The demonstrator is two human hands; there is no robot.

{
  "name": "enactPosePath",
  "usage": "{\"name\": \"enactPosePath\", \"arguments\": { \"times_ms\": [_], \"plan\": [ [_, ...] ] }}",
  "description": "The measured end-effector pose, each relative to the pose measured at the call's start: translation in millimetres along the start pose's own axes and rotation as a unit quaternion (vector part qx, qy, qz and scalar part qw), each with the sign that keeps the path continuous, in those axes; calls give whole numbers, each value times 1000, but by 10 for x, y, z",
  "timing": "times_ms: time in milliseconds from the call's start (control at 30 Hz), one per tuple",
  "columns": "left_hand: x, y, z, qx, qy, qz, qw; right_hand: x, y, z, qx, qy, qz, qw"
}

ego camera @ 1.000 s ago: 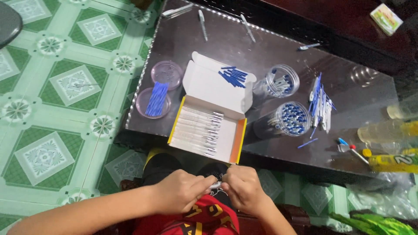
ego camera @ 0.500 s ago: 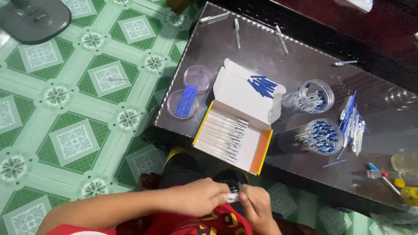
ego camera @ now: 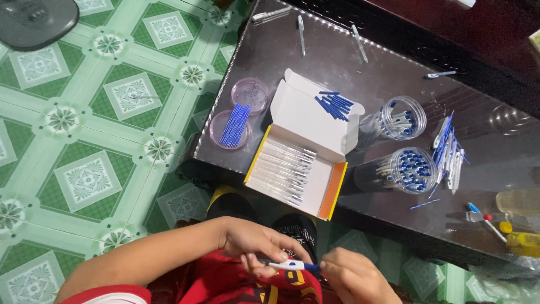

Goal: Assembling pens by inserting ink refills into barrels and placing them into a storage box.

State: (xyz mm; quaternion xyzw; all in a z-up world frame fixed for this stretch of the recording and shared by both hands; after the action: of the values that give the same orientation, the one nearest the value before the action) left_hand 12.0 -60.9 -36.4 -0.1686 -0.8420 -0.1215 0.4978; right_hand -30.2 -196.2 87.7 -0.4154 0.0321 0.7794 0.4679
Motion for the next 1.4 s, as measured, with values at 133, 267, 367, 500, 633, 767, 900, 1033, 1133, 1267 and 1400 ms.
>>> {"name": "enactPosePath", "arguments": {
  "times_ms": [133,267,367,500,633,767,900,1033,1133,1267,1400],
  "plan": [
    [-187,-60,78,24,-16,-39,999,77,53,-330,44,-110,-48,992],
    [-322,-109,-129,80,-330,-168,926,383,345,-944,243,-38,-37,969],
    [-369,-98,-160,80,-344,-217,910,453,478,-1200,246,39,-47,967],
    [-283,-66,-262,52,-189,-262,945,423,536,-1505,268,56,-32,961],
    [-97,3,-559,36,-241,-346,906,263,229,-1558,262,3,-87,961],
    [-29,108,-598,28,-106,-356,928,218,17,-1522,225,-33,-115,967],
    [-80,8,-529,47,18,-246,968,132,-156,-1269,137,9,-98,986],
    [-188,-61,-434,51,21,-87,995,39,-250,-893,28,80,-50,995],
    [-275,-38,-257,55,34,4,998,-72,-394,-421,-63,115,3,991],
    [-382,34,-210,56,7,32,998,-162,-189,-663,64,91,78,991],
    [-504,64,-274,66,25,-22,997,-451,-114,-845,90,-35,-64,993]
  ]
}}
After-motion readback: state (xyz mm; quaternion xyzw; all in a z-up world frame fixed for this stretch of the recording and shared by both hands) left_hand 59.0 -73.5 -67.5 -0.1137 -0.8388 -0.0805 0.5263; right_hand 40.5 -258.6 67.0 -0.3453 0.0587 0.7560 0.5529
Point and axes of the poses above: each hand's wrist, its own y-axis away from the middle knuckle, its own x-axis out of the palm, z = x × y, the point moved 7 cm from there along -y, towards the middle knuckle, and after that the axes turned 1 degree about -y, right-handed, at the moved point
